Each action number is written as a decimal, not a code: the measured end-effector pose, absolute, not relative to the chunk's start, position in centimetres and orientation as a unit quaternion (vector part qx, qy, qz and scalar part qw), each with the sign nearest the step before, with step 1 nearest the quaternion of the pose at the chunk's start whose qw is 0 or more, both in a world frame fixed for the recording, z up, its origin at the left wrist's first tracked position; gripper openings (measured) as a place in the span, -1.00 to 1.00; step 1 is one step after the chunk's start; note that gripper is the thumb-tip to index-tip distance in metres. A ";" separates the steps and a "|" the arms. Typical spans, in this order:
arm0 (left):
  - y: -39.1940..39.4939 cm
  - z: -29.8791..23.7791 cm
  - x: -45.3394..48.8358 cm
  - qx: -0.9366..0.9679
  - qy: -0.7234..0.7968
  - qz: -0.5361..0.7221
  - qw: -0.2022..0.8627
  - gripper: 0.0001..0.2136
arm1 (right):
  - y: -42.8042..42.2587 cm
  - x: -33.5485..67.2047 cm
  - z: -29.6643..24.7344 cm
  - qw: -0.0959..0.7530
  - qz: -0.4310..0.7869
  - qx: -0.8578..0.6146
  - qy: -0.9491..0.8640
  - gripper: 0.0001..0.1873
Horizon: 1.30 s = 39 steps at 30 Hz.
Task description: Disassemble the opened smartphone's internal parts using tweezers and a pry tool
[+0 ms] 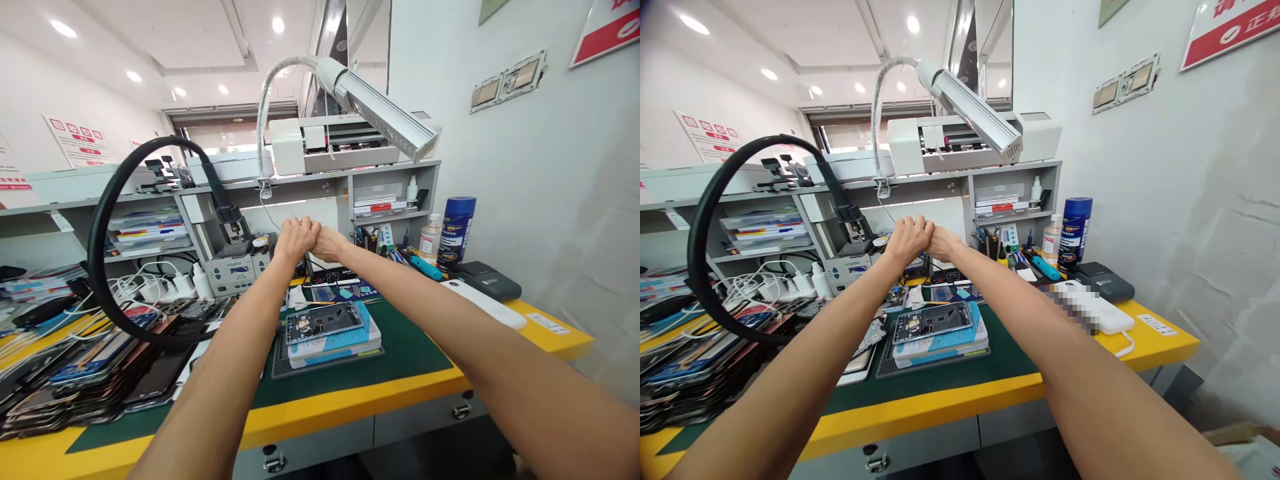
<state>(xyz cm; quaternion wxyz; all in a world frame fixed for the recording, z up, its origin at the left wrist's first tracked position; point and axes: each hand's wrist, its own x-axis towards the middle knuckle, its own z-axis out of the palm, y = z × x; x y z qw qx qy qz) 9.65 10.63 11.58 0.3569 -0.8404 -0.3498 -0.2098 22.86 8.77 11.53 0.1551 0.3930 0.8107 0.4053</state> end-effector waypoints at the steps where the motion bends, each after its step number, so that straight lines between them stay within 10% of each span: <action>1: 10.7 11.5 9.7 -0.840 -0.352 -0.213 0.353 -0.67 | 8.9 22.9 11.5 0.149 0.398 0.393 0.815 -0.63; 13: 8.3 13.4 7.6 -0.906 -0.239 -0.237 0.255 -0.64 | 5.6 23.9 11.5 -0.031 0.242 0.465 0.851 -0.65; 20: 3.3 7.9 -1.2 -0.967 -0.206 -0.149 0.030 -0.67 | -1.7 28.2 9.9 -0.129 -0.004 0.509 0.851 -0.63; 24: 2.5 4.8 -4.4 -0.964 -0.231 -0.112 -0.062 -0.38 | -3.9 29.5 8.4 -0.095 -0.153 0.484 0.857 -0.52; 31: 2.1 3.5 -4.6 -0.950 -0.273 -0.136 -0.071 -0.43 | -4.2 28.7 5.8 -0.094 -0.233 0.523 0.814 -0.07; 39: 3.0 1.1 -4.1 -0.964 -0.187 -0.189 0.012 -0.48 | -5.1 29.1 5.2 -0.136 -0.257 0.570 0.768 -0.15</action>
